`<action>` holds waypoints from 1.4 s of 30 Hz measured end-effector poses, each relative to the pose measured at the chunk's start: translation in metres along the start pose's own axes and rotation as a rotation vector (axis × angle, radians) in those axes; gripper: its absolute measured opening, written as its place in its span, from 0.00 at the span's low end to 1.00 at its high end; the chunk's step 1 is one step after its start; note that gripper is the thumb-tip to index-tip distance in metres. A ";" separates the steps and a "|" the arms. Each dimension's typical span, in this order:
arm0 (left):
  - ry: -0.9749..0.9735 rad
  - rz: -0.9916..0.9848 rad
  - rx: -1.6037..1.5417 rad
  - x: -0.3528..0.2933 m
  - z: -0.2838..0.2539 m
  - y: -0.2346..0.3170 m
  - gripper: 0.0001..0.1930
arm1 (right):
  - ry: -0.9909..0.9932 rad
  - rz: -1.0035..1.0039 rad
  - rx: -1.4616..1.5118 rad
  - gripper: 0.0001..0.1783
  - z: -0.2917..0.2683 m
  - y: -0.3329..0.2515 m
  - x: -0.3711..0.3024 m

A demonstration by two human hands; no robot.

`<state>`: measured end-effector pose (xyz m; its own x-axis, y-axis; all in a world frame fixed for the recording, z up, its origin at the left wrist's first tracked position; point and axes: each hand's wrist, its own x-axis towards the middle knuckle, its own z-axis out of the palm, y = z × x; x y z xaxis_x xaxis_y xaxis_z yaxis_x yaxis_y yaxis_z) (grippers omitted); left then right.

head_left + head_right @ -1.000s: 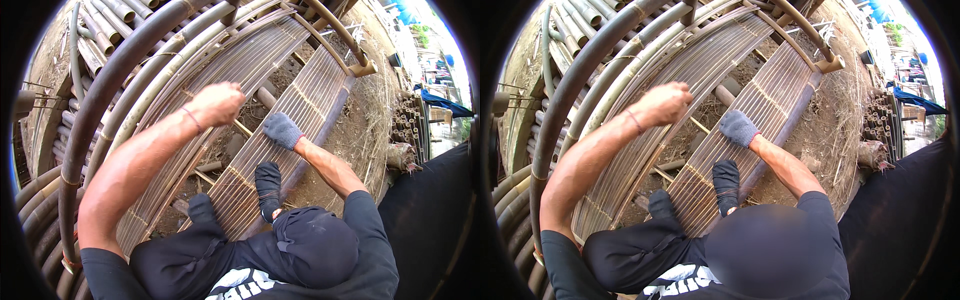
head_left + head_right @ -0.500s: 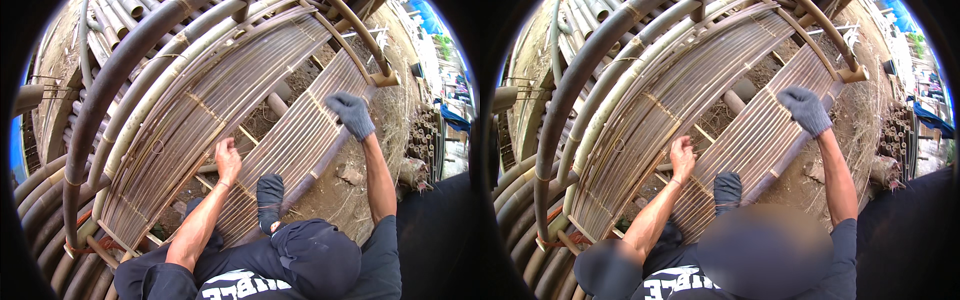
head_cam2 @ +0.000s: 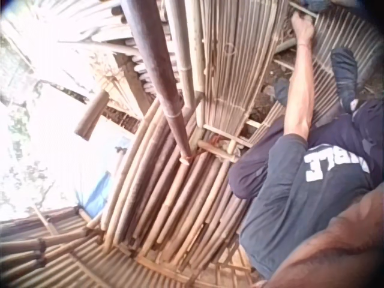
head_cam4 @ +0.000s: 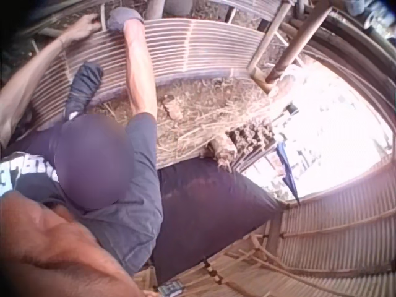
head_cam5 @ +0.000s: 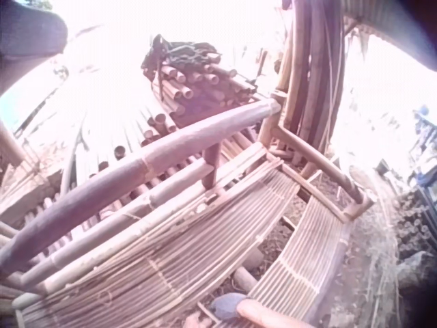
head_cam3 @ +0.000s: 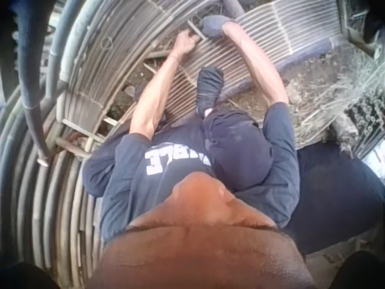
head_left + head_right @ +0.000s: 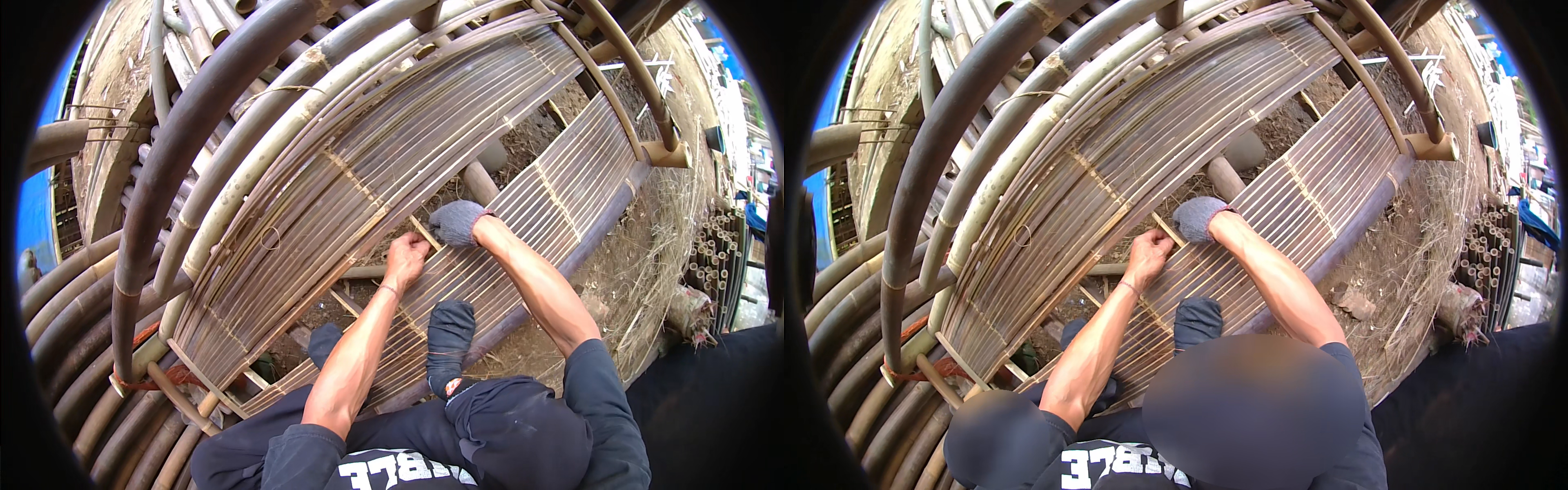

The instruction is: The person weaves thin bamboo strips into the frame of a bamboo chair. They interlace the strips through the existing structure, occasionally adjusting the position of the strips and the chair frame to continue the weaving process.

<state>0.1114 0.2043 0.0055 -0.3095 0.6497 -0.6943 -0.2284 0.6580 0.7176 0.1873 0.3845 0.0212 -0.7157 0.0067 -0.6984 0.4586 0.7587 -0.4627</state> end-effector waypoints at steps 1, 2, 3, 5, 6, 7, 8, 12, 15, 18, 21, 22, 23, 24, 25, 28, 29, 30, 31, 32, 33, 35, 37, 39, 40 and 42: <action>0.046 -0.066 0.153 -0.007 -0.004 0.009 0.15 | 0.074 0.011 -0.020 0.16 -0.003 -0.004 -0.012; 0.110 -0.037 0.156 -0.020 -0.004 0.016 0.09 | 0.284 0.044 -0.018 0.16 -0.003 -0.010 -0.028; 0.079 -0.047 0.060 -0.029 -0.013 0.016 0.09 | 0.399 -0.047 0.013 0.16 -0.009 -0.022 -0.039; 0.000 -0.063 -0.131 -0.044 -0.025 0.017 0.10 | 0.633 -0.209 0.079 0.16 -0.015 -0.040 -0.066; -0.068 -0.019 -0.151 -0.050 -0.024 0.026 0.09 | 0.696 -0.249 0.095 0.15 -0.007 -0.042 -0.078; -0.125 -0.011 -0.211 -0.055 -0.024 0.033 0.09 | 0.758 -0.292 0.109 0.14 0.002 -0.046 -0.088; -0.184 -0.005 -0.270 -0.059 -0.023 0.041 0.09 | 0.820 -0.333 0.123 0.13 0.010 -0.050 -0.099; -0.265 0.018 -0.175 -0.057 -0.029 0.039 0.16 | 0.685 0.143 0.972 0.07 0.019 -0.055 -0.171; -0.178 -0.016 -0.047 -0.047 -0.040 0.029 0.26 | 1.018 0.377 1.765 0.11 0.059 -0.008 -0.254; -0.129 -0.208 -0.416 -0.033 -0.026 0.020 0.33 | 1.623 0.409 1.925 0.12 0.154 0.090 -0.370; -0.159 -0.263 -0.659 -0.016 -0.017 0.012 0.37 | 1.446 1.253 0.803 0.15 0.191 0.112 -0.401; -0.215 -0.270 -0.619 -0.015 -0.014 0.018 0.42 | 1.186 1.403 0.171 0.18 0.193 0.100 -0.382; -0.233 -0.291 -0.602 -0.012 -0.012 0.022 0.43 | 0.857 1.448 -0.437 0.20 0.195 0.088 -0.363; -0.234 -0.311 -0.588 -0.011 -0.016 0.023 0.45 | 0.945 1.245 -0.315 0.25 0.172 0.062 -0.323; -0.243 -0.331 -0.574 -0.010 -0.018 0.023 0.46 | 1.069 1.021 -0.171 0.23 0.151 0.036 -0.288; -0.292 -0.328 -0.546 -0.006 -0.020 0.018 0.47 | 1.145 0.422 -0.005 0.21 0.095 -0.036 -0.188; -0.276 -0.329 -0.534 -0.007 -0.018 0.021 0.47 | 1.082 0.327 0.008 0.21 0.077 -0.046 -0.164; -0.269 -0.328 -0.523 -0.010 -0.012 0.028 0.46 | 0.977 0.262 0.038 0.18 0.059 -0.050 -0.147; -0.247 -0.326 -0.513 -0.012 -0.010 0.031 0.45 | 0.870 0.185 0.072 0.16 0.047 -0.053 -0.133; -0.181 -0.314 -0.361 -0.012 -0.010 0.027 0.43 | 0.831 0.166 0.001 0.13 0.046 -0.053 -0.125; -0.119 -0.307 -0.209 -0.015 -0.008 0.029 0.41 | 0.789 0.153 -0.068 0.11 0.048 -0.050 -0.118; -0.025 -0.170 0.002 -0.030 0.004 0.032 0.31 | 0.699 0.207 -0.068 0.08 0.056 -0.047 -0.112; -0.015 -0.108 0.115 -0.033 0.009 0.013 0.26 | 0.602 0.316 0.066 0.10 0.055 -0.055 -0.110; 0.041 -0.066 0.274 -0.046 0.018 0.018 0.23 | 0.346 0.500 0.349 0.14 0.049 -0.059 -0.119; 0.060 -0.042 0.264 -0.044 0.020 0.007 0.23 | 0.212 0.590 0.489 0.17 0.048 -0.059 -0.124; 0.109 0.008 0.278 -0.044 0.023 0.000 0.22 | 0.247 0.300 0.559 0.21 0.058 -0.044 -0.135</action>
<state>0.1464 0.1845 0.0347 -0.4110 0.6205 -0.6679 0.0314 0.7418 0.6698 0.2941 0.3127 0.1044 -0.5839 0.3632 -0.7261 0.8118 0.2508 -0.5274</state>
